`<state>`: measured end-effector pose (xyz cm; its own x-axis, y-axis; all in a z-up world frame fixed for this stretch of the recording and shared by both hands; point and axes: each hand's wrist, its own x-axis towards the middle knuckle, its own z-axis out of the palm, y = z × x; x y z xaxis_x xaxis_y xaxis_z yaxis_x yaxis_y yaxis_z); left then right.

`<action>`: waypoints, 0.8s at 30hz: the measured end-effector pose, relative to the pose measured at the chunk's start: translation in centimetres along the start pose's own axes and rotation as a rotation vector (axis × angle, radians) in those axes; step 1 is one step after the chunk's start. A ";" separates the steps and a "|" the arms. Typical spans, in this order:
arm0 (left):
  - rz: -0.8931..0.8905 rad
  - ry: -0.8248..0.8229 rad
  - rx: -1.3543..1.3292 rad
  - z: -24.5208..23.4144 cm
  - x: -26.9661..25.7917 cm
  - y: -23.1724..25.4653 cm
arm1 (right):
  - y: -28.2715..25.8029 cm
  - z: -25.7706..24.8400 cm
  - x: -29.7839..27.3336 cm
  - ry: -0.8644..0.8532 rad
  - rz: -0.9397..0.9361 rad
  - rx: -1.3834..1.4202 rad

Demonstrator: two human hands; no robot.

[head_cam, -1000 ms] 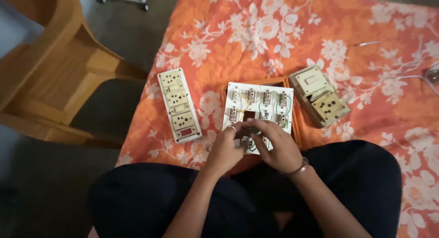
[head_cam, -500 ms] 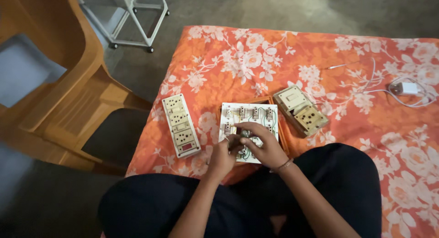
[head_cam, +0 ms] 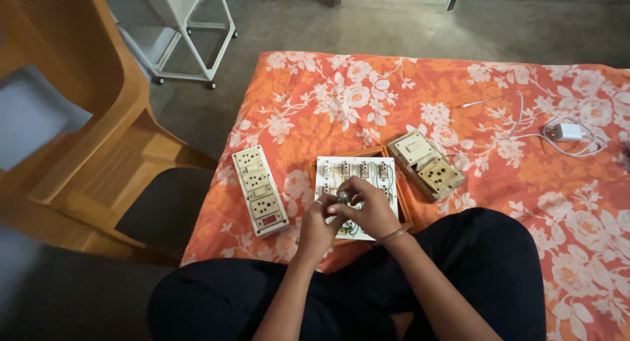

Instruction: The person uses a screwdriver to tighten and adjust wires inside an open electrical switchboard box. They repeatedly manipulate green and yellow wires at various terminal points while seated on a bed.

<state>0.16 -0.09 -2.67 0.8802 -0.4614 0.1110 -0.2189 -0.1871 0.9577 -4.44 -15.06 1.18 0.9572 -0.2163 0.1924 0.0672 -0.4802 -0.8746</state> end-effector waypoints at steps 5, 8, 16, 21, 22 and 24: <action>-0.073 -0.055 -0.099 0.5 0.1 -0.8 | 0.0 -2.1 -0.1 -0.126 0.011 0.269; -0.050 -0.095 -0.023 0.6 0.1 -1.2 | 0.0 -2.6 -0.7 -0.142 -0.033 0.176; 0.135 0.005 -0.068 -0.1 -0.2 0.9 | -0.1 -1.1 -0.5 0.017 0.024 0.011; -0.034 -0.046 -0.074 -0.5 0.0 1.8 | -1.2 -1.0 -0.6 0.041 -0.043 0.021; -0.021 -0.053 -0.086 -0.4 0.0 1.7 | -1.4 -1.4 -0.8 0.029 -0.095 0.054; 0.000 -0.070 -0.114 -0.3 -0.1 1.4 | -1.7 -2.0 -0.7 -0.011 -0.128 0.110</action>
<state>-0.11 -0.10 -1.25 0.8479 -0.5213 0.0964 -0.1665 -0.0892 0.9820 -5.82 -15.81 3.39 0.9418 -0.1496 0.3010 0.2186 -0.4075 -0.8866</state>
